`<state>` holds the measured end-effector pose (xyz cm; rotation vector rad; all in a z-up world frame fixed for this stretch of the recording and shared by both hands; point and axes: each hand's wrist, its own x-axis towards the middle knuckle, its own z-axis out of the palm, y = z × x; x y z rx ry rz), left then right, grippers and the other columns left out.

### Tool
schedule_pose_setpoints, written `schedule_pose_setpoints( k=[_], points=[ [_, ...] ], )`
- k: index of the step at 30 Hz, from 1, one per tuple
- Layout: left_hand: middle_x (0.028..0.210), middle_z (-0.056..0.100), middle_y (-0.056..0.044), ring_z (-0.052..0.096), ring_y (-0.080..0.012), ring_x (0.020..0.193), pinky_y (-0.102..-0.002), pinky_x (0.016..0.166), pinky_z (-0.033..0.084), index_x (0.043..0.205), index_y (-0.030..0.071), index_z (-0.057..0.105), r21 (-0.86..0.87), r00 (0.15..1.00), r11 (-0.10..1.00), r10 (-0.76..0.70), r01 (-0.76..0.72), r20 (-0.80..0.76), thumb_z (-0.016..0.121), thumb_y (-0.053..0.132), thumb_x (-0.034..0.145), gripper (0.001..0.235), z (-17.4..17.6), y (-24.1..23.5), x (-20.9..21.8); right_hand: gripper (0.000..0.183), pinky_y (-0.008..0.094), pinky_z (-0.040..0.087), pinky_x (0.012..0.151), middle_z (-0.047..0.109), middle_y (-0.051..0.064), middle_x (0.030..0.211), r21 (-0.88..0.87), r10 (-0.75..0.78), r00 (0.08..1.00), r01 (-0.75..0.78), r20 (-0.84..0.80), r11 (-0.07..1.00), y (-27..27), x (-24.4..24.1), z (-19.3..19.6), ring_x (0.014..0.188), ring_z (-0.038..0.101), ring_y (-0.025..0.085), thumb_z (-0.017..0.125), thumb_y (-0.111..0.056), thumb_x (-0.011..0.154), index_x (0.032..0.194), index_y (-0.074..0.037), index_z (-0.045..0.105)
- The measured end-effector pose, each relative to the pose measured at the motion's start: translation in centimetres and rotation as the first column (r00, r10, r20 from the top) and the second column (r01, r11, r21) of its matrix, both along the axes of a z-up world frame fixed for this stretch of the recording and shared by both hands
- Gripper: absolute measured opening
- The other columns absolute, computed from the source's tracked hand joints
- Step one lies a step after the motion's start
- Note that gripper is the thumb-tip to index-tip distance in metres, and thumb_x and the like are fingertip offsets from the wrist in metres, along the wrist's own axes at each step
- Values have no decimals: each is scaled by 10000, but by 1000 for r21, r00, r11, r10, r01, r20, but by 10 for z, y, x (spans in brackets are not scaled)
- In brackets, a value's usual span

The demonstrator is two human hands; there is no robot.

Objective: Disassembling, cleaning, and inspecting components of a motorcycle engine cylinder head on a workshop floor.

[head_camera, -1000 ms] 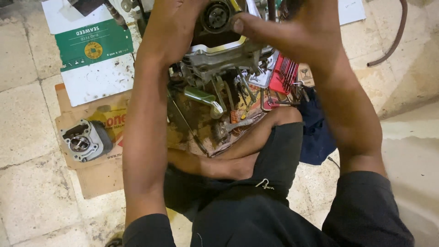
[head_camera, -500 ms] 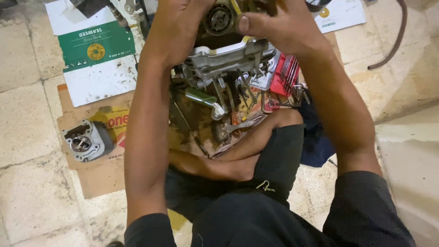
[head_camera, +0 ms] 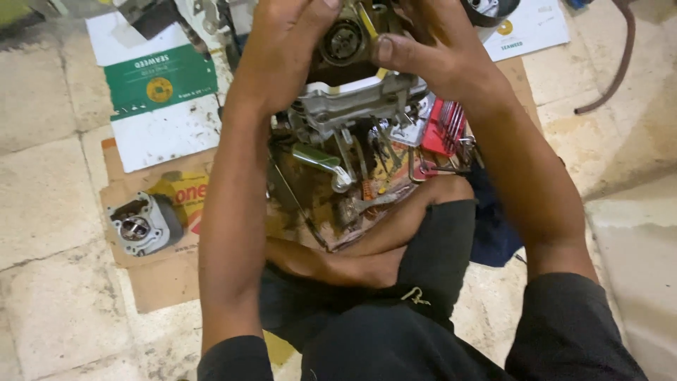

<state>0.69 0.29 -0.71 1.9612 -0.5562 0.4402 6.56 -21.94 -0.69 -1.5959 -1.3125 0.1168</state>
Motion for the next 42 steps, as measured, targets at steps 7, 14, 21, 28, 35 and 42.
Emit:
schedule_pose_setpoints(
  k=[7, 14, 21, 28, 35, 42],
  points=[
    [1394, 419, -169, 400, -355, 1286, -631, 1016, 337, 1353, 119, 471, 160, 981, 978, 151, -131, -124, 161, 673, 897, 782, 1, 1, 9, 538, 493, 508, 1062, 330, 270, 1439, 2, -83, 986, 84, -145, 996, 22, -14, 20, 1280, 458, 419, 548, -390, 947, 1287, -14, 368],
    [1422, 397, -161, 353, -344, 1317, -625, 1042, 308, 1371, 133, 470, 95, 964, 986, 156, -138, -215, 264, 572, 912, 668, 5, 1, 7, 575, 526, 472, 1071, 323, 257, 1462, -9, -151, 968, 152, -201, 988, 28, -15, 20, 1312, 432, 417, 564, -360, 875, 1301, -14, 392],
    [1408, 458, -148, 414, -368, 1302, -562, 1095, 256, 1342, 149, 535, 101, 972, 987, 140, -122, -187, 295, 553, 942, 617, 3, 11, 7, 691, 576, 354, 1069, 365, 227, 1456, 7, -181, 955, 188, -236, 982, 31, -9, 12, 1357, 388, 394, 645, -399, 774, 1311, -20, 432],
    [1333, 524, -170, 513, -379, 1235, -524, 1121, 291, 1286, 88, 558, 22, 990, 995, 103, -101, -93, 401, 473, 991, 510, -20, 12, 20, 768, 704, 238, 1054, 355, 352, 1392, 5, -194, 968, 197, -159, 980, 28, -2, 2, 1320, 349, 526, 704, -396, 729, 1311, 51, 477],
    [1350, 416, -157, 519, -304, 1172, -493, 895, 524, 1224, 32, 483, 69, 943, 977, 211, -200, -259, 295, 556, 893, 648, 5, -8, 2, 572, 481, 389, 1144, 324, 224, 1473, 5, -192, 973, 194, -127, 981, 23, -17, 11, 1396, 373, 382, 530, -413, 930, 1313, -2, 423],
    [1338, 419, -120, 475, -249, 1217, -395, 935, 489, 1211, 5, 512, -16, 950, 983, 174, -184, -259, 347, 533, 897, 636, 9, -3, 2, 590, 431, 471, 1077, 307, 206, 1481, 120, -170, 968, 194, -185, 974, 32, -16, 1, 1381, 396, 359, 547, -448, 915, 1308, -23, 431]
  ],
)
